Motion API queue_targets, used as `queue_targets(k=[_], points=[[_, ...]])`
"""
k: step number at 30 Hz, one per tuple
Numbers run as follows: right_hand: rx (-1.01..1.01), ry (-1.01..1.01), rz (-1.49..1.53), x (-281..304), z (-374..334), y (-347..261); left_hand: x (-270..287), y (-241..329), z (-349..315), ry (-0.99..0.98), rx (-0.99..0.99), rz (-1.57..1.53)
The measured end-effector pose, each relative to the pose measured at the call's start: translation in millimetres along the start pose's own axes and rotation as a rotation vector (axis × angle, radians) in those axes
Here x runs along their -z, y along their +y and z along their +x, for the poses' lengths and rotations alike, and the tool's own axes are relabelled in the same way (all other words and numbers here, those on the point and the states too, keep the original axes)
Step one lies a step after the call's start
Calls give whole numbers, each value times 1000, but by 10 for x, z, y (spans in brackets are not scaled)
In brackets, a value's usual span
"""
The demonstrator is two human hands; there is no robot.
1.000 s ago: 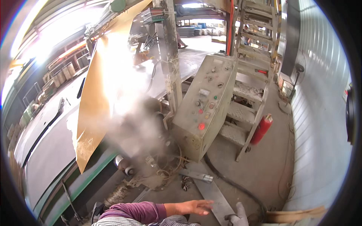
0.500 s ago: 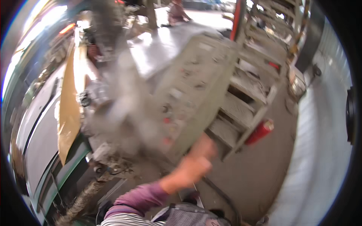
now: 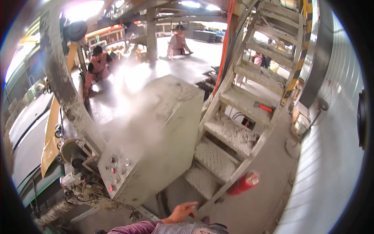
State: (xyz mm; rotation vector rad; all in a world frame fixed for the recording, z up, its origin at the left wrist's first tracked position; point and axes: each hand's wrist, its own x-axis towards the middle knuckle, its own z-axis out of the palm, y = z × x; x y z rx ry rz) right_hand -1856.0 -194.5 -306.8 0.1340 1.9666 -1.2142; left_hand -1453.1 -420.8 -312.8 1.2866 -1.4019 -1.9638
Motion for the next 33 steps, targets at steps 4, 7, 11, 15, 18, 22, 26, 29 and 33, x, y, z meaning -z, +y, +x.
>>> queue_targets(k=[4, 7, 11, 15, 18, 22, 26, 29, 33], points=[[99, -245, 74, -1242, 1233, -1322, -367, 1095, 311, -157, -251, 28], [375, -553, 121, -2376, 792, -2416, -232, 2237, 403, -315, -489, 381], [739, -658, -267, -3127, 789, -3319, 386, 3628, 633, -307, -653, 15], [987, -688, -373, -4037, 1101, -3871, 1806, 4827, 1427, 408, -566, 1243], [1176, -748, -587, -4829, 1139, -4393, 2463, 5249, 2023, 627, -63, 1379], [1469, -573, -872, -5858, 1267, -5278, 3431, 5215, 2564, 541, 146, 1187], [1952, -552, -909, -6803, 1630, -5919, 3490, 5007, 2680, 198, 377, 928], [2431, -650, -725, -7454, 1770, -6319, 3149, 5183, 2741, 359, 557, 727], [2319, -700, -892, -8018, 2482, -6638, 3451, 4763, 2836, 246, 299, 995]])
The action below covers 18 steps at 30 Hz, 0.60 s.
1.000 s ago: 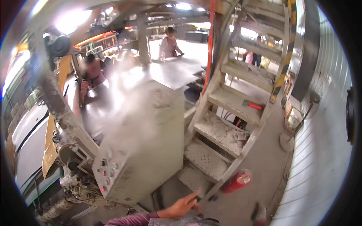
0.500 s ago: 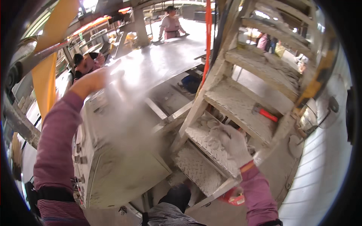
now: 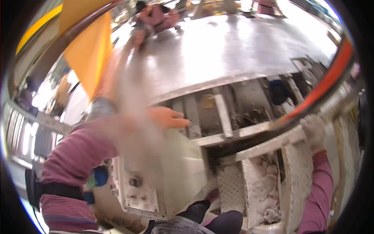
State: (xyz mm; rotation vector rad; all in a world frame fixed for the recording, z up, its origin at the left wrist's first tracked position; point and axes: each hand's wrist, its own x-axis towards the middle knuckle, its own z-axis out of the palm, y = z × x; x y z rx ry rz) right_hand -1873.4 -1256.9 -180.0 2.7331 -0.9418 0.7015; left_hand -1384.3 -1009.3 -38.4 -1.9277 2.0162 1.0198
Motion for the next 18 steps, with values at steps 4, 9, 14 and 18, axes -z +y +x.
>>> queue_targets(k=[4, 9, 14, 18], points=[[271, -32, -286, -46, 451, -243, 66, 98, -8, -241, 375, -199], [170, -157, -289, -107, 405, -117, 1, 137, -30, -30, 316, -217], [271, -309, -295, -31, 656, -259, -66, 14, -125, 131, 218, -589], [241, -318, -225, -105, 683, -220, 36, 137, -81, 240, 300, -246]])
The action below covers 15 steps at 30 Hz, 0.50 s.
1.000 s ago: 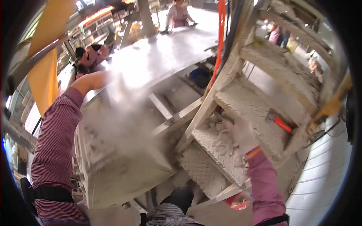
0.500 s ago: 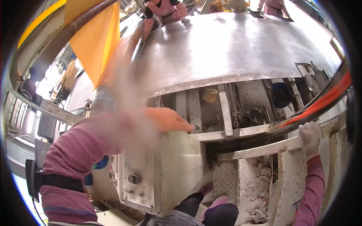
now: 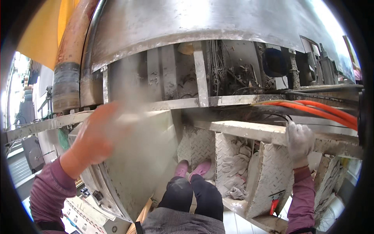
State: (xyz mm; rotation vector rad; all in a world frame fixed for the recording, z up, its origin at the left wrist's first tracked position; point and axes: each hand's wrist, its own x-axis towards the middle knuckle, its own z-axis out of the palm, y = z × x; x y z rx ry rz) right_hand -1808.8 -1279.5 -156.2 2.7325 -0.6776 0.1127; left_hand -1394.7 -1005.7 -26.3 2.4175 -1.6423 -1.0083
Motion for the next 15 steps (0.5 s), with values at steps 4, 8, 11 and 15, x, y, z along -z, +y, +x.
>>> queue_targets(k=[4, 8, 11, 15], points=[[-9, -47, 3, 18, -5, 8, 30, 42, 55, -23, 28, -127], [-43, -21, 29, 88, 25, 76, 7, 72, 35, -82, 158, -261], [-185, -56, 175, 62, 174, -67, 29, 37, 18, -73, 74, -84], [-482, -369, 799, 78, -100, -702, 170, 131, 148, -213, -4, -106]])
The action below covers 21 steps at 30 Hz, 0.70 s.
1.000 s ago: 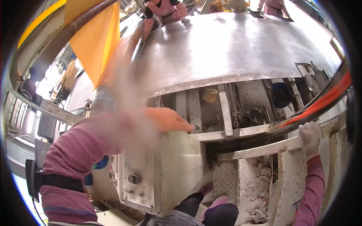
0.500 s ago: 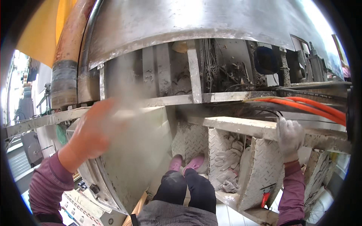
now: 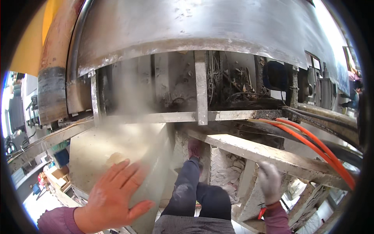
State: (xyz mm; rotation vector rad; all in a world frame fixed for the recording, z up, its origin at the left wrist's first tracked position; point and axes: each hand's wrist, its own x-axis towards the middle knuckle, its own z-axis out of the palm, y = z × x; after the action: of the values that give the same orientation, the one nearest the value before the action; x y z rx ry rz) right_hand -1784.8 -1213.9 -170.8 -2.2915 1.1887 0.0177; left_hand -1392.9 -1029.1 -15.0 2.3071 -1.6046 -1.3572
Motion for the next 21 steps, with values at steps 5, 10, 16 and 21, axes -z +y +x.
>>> queue_targets(k=[5, 10, 16, 21], points=[[-746, -770, 569, -516, 424, -116, 13, -66, 23, 8, -56, -66], [-320, -1328, 688, -674, 594, -560, -12, -191, -60, 66, -94, -47], [-319, -1192, 489, 378, 1454, -1415, -63, -168, -73, 31, -85, -75], [-44, -830, 158, 832, 1998, -1946, -63, -176, -41, 90, -116, -124]])
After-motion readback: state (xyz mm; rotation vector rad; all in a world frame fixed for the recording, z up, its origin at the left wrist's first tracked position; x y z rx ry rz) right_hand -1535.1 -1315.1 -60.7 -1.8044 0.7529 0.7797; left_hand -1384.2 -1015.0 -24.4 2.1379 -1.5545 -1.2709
